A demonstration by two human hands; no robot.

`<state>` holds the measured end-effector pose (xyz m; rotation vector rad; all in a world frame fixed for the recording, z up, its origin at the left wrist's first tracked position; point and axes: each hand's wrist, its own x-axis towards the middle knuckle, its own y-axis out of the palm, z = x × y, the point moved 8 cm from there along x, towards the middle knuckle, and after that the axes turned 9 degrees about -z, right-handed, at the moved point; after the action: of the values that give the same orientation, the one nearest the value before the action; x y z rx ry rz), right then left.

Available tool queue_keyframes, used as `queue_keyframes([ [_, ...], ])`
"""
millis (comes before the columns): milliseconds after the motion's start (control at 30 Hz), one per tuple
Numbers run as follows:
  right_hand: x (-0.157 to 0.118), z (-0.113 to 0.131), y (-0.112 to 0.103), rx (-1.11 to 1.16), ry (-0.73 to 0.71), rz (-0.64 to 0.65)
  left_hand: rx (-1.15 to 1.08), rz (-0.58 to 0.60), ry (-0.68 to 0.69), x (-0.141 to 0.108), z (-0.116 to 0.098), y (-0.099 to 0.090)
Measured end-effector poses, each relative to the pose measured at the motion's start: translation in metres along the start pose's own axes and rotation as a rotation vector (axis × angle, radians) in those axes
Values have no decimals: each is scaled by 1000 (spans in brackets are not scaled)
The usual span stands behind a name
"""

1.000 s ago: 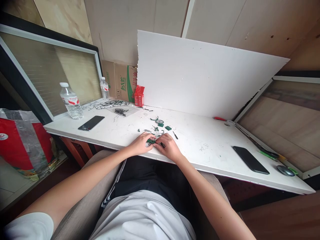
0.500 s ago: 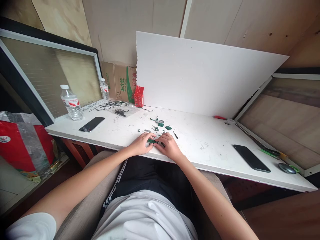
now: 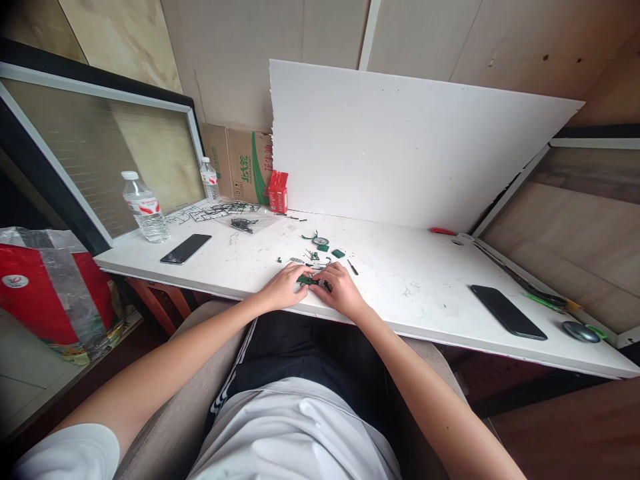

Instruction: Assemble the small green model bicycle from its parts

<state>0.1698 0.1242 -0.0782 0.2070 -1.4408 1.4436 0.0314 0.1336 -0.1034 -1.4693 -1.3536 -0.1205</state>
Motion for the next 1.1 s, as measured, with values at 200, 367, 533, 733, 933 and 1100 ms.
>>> queue_keyframes([
  [200, 0, -1, 1, -11, 12, 5, -9, 8, -17, 0, 0, -1],
  [367, -1, -3, 3, -28, 20, 18, -4, 14, -21, 0, -1, -1],
  [533, -2, -3, 3, -40, 20, 17, -3, 13, -20, 0, -1, -1],
  [733, -3, -5, 4, -43, 21, 17, -8, 14, -32, 0, -1, -1],
  [933, -3, -5, 3, -35, 25, 6, -12, 0, -13, 1, -3, -3],
  [1100, -4, -7, 4, -35, 34, 5, -50, -28, -15, 1, -3, -6],
])
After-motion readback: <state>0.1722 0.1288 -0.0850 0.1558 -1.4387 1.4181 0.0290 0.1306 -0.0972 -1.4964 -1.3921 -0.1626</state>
